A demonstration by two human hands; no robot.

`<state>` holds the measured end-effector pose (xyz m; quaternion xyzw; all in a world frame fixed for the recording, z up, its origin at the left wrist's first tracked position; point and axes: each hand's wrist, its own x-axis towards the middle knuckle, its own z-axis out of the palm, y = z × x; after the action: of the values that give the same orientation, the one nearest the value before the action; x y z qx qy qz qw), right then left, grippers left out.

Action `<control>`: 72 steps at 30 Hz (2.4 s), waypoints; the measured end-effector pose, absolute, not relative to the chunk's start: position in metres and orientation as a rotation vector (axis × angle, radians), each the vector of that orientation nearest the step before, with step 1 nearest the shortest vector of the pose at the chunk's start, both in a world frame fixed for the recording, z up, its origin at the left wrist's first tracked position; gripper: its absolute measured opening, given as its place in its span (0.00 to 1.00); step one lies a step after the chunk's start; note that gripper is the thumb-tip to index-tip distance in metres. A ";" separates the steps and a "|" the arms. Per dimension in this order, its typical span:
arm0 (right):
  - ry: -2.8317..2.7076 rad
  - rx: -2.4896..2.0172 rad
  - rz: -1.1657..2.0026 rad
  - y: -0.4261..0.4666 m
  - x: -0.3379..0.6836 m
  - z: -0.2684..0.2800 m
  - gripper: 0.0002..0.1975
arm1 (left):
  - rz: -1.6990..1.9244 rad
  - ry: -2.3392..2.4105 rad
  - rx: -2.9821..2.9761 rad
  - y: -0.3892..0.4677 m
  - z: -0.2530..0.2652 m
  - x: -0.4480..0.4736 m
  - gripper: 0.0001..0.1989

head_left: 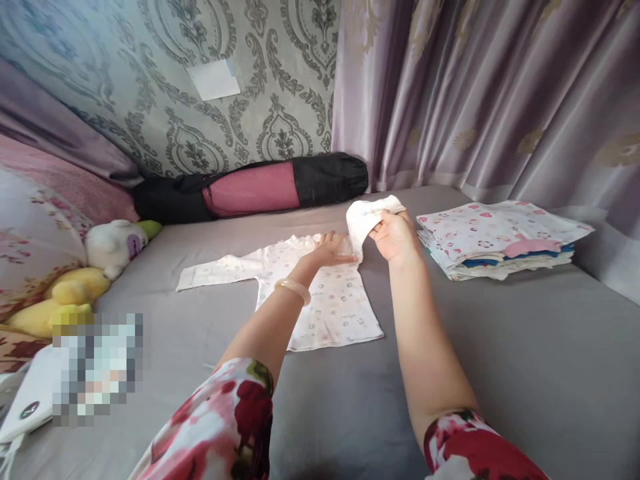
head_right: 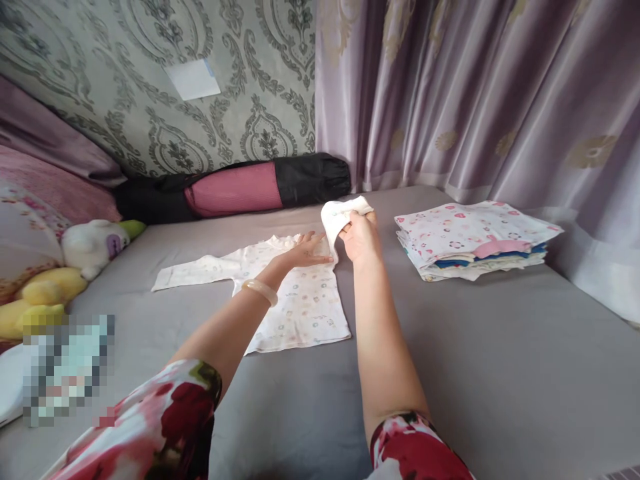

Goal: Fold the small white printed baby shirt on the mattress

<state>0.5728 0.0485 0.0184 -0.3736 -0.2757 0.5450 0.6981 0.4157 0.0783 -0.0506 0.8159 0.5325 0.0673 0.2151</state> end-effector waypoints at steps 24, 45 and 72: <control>-0.587 -1.253 0.978 0.075 0.450 -0.025 0.15 | 1.452 1.369 0.881 0.016 -0.090 0.297 0.16; -2.290 -1.470 0.535 0.025 0.407 -0.080 0.27 | 1.442 1.285 0.924 0.016 -0.083 0.297 0.20; -1.997 -2.106 0.215 0.057 0.513 -0.077 0.28 | 1.257 1.741 1.641 0.018 -0.100 0.296 0.19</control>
<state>0.5135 0.0574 -0.0767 -0.7188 -0.6817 0.0733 0.1154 0.2957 0.0183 -0.1004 0.5925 0.6289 0.4539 0.2177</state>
